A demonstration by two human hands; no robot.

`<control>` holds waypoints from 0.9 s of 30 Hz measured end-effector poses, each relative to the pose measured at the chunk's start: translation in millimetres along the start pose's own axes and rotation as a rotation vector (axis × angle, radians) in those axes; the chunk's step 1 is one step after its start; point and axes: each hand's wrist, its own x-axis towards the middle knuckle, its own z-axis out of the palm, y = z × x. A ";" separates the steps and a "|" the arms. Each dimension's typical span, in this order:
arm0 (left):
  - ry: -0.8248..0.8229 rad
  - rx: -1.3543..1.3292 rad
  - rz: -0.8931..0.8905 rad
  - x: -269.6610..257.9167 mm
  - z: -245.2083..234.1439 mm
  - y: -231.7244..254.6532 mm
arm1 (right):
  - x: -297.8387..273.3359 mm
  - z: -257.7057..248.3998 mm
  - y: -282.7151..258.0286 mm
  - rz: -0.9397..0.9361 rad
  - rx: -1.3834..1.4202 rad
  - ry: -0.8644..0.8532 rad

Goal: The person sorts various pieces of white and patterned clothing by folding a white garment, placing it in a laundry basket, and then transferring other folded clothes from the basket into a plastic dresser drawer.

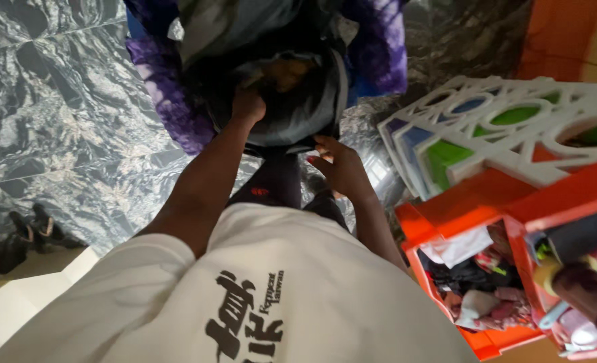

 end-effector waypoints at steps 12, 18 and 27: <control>-0.209 0.213 0.011 120.6 48.3 5.7 | -25.1 5.1 47.9 0.322 0.019 0.034; -0.211 0.250 0.011 155.2 43.0 0.6 | -28.8 7.0 49.9 0.417 -0.001 -0.011; -0.219 0.265 0.054 151.8 25.1 -6.9 | -29.2 11.9 49.0 0.371 -0.002 0.016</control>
